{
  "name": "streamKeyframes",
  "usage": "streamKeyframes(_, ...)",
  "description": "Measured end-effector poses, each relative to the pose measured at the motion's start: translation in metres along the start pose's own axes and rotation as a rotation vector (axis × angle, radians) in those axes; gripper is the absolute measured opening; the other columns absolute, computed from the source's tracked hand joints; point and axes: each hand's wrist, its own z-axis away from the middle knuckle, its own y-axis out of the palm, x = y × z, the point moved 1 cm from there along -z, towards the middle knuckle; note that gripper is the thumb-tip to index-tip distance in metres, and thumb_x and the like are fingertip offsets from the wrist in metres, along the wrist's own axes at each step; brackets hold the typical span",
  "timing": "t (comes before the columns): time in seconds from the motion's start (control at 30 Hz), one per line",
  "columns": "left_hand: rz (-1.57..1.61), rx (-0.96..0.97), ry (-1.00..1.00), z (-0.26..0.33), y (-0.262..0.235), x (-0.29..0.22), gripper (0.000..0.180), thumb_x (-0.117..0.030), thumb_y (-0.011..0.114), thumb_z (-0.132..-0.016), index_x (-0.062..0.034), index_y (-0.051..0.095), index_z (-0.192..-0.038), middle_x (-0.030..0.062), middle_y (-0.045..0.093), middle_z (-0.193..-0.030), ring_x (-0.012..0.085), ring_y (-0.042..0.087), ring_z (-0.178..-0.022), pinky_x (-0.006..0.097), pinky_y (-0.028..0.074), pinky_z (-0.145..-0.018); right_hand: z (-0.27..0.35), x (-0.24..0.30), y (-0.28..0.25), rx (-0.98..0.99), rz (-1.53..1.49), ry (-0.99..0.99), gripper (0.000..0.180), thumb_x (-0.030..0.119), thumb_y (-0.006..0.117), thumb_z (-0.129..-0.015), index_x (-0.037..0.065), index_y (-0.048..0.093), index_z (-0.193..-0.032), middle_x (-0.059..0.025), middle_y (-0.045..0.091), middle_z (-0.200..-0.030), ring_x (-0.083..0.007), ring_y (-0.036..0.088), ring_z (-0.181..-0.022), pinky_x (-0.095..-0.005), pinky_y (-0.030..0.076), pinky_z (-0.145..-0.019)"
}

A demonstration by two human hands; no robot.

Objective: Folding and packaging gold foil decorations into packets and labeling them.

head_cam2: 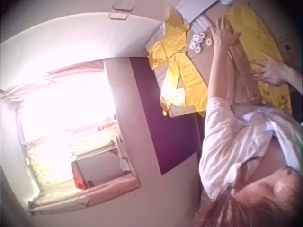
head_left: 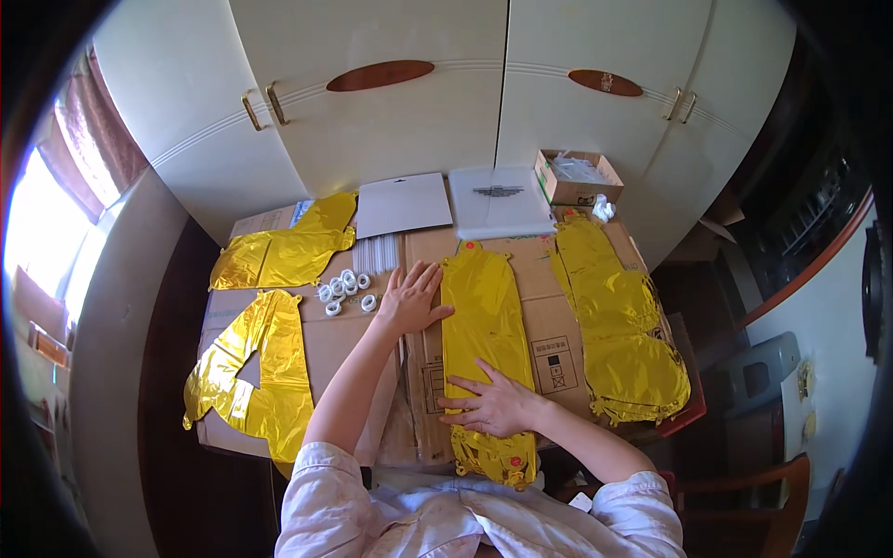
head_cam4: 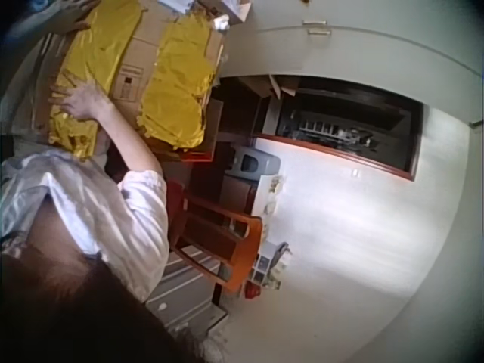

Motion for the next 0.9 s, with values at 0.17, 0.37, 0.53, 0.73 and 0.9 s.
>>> streamKeyframes(0.17,0.058,-0.021,-0.073,-0.010,0.008,0.001,0.068,-0.054,0.033,-0.099,-0.0124,0.028,-0.152,0.0037,0.027,-0.158,0.0236,0.020,-0.147,0.053,0.016,-0.118,0.000,-0.002,0.009,-0.111,-0.026,-0.034,0.043,0.039,0.048,-0.098,0.031,0.049,-0.140,0.0097,0.042,-0.149,-0.0187,0.031,-0.143,-0.0551,0.023,-0.116)
streamKeyframes(0.37,0.106,-0.083,-0.226,-0.025,0.011,0.001,0.062,-0.046,0.035,-0.098,-0.0171,0.028,-0.152,0.0017,0.028,-0.157,0.0221,0.021,-0.147,0.050,0.016,-0.119,-0.001,-0.003,0.008,-0.137,-0.004,-0.064,0.042,0.037,0.050,-0.096,0.029,0.051,-0.137,0.0091,0.044,-0.147,-0.0188,0.034,-0.141,-0.0539,0.028,-0.114)
streamKeyframes(0.53,0.079,-0.303,-0.254,-0.039,0.014,0.006,0.058,-0.037,0.045,-0.096,-0.0141,0.035,-0.148,0.0076,0.038,-0.150,0.0249,0.030,-0.142,0.049,0.026,-0.112,0.001,-0.005,0.006,-0.160,0.003,-0.090,0.040,0.035,0.052,-0.095,0.029,0.054,-0.135,0.0079,0.047,-0.146,-0.0189,0.035,-0.141,-0.0546,0.029,-0.113)
streamKeyframes(0.73,0.139,-0.293,0.126,0.001,-0.006,-0.013,0.050,-0.027,0.054,-0.092,-0.0067,0.048,-0.136,0.0118,0.053,-0.130,0.0265,0.047,-0.127,0.047,0.034,-0.105,0.001,-0.004,0.004,-0.151,-0.003,-0.065,0.041,0.034,0.052,-0.095,0.030,0.053,-0.136,0.0081,0.048,-0.144,-0.0193,0.037,-0.140,-0.0549,0.028,-0.114)
streamKeyframes(0.9,0.278,-0.033,0.496,0.118,-0.015,-0.028,0.052,-0.038,0.054,-0.094,-0.0075,0.051,-0.136,0.0108,0.051,-0.140,0.0243,0.044,-0.134,0.050,0.031,-0.111,-0.002,-0.002,0.000,-0.130,-0.041,-0.058,0.041,0.035,0.053,-0.094,0.032,0.054,-0.136,0.0092,0.050,-0.143,-0.0185,0.037,-0.139,-0.0551,0.026,-0.114)
